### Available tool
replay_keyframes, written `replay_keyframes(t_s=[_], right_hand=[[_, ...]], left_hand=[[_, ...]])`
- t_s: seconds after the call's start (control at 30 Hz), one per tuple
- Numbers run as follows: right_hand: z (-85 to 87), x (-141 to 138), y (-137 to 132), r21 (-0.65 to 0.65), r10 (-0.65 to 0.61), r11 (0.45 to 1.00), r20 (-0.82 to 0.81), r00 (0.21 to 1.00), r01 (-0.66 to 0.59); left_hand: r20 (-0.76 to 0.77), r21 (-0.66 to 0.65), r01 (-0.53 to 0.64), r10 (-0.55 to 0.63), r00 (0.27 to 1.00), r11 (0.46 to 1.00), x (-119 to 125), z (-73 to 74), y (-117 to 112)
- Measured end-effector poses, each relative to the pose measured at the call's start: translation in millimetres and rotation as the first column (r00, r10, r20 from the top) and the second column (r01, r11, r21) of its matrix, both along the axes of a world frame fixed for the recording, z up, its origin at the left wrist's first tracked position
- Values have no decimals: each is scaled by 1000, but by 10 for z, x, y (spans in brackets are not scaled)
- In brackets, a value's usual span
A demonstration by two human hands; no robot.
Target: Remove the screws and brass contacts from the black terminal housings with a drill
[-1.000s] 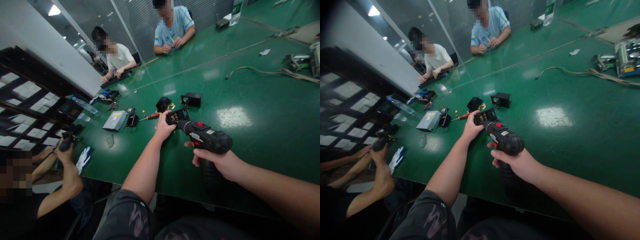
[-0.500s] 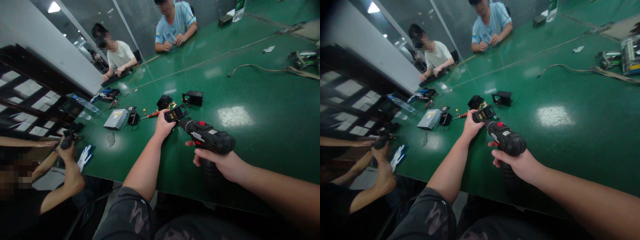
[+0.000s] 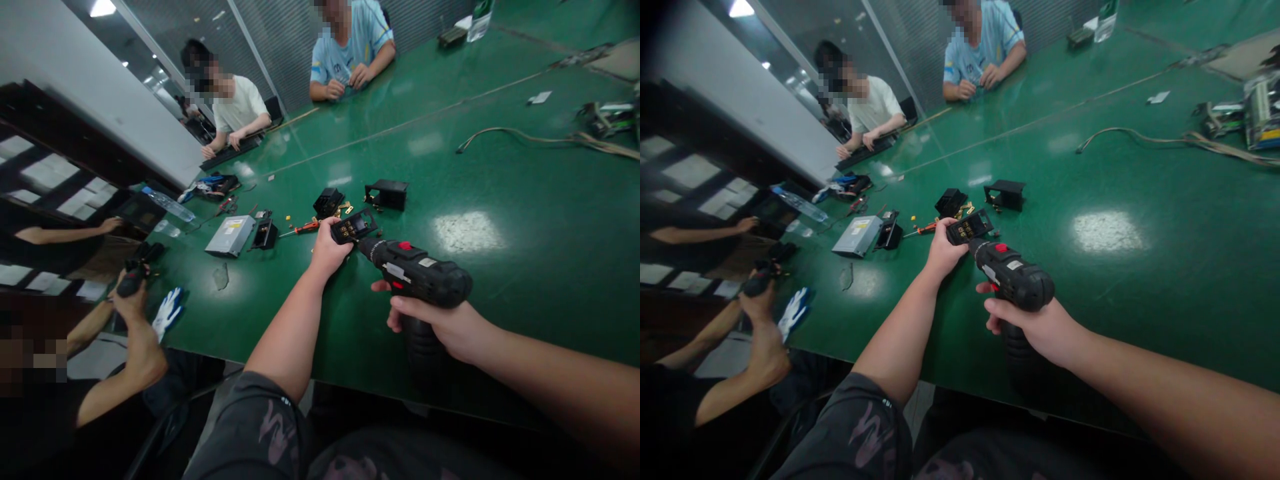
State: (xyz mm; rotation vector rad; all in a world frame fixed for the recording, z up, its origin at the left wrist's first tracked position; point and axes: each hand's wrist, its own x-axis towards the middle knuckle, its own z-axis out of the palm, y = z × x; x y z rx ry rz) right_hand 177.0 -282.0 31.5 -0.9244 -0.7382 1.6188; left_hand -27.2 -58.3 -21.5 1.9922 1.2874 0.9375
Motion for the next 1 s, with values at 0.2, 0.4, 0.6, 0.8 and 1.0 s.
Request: replay_keyframes(t_s=[0.2, 0.4, 0.6, 0.8, 1.0], right_hand=[[-19, -1, -2, 4, -6, 1000, 9, 1000, 6], [-41, 10, -15, -4, -2, 1000, 35, 999, 2], [5, 15, -22, -60, 21, 998, 80, 997, -16], [13, 2, -1, -78, -4, 997, 89, 996, 11], [17, 5, 23, -46, -11, 999, 40, 999, 13]], left_hand=[[9, 0, 24, -24, 1000, 1000, -7, -2, -1], [56, -11, 77, -76, 996, 997, -2, -25, 12], [31, -6, 131, -131, 991, 991, -22, 4, 2], [-19, -73, 142, -143, 989, 987, -25, 40, -5], [20, -145, -15, 18, 1000, 989, -25, -33, 87]])
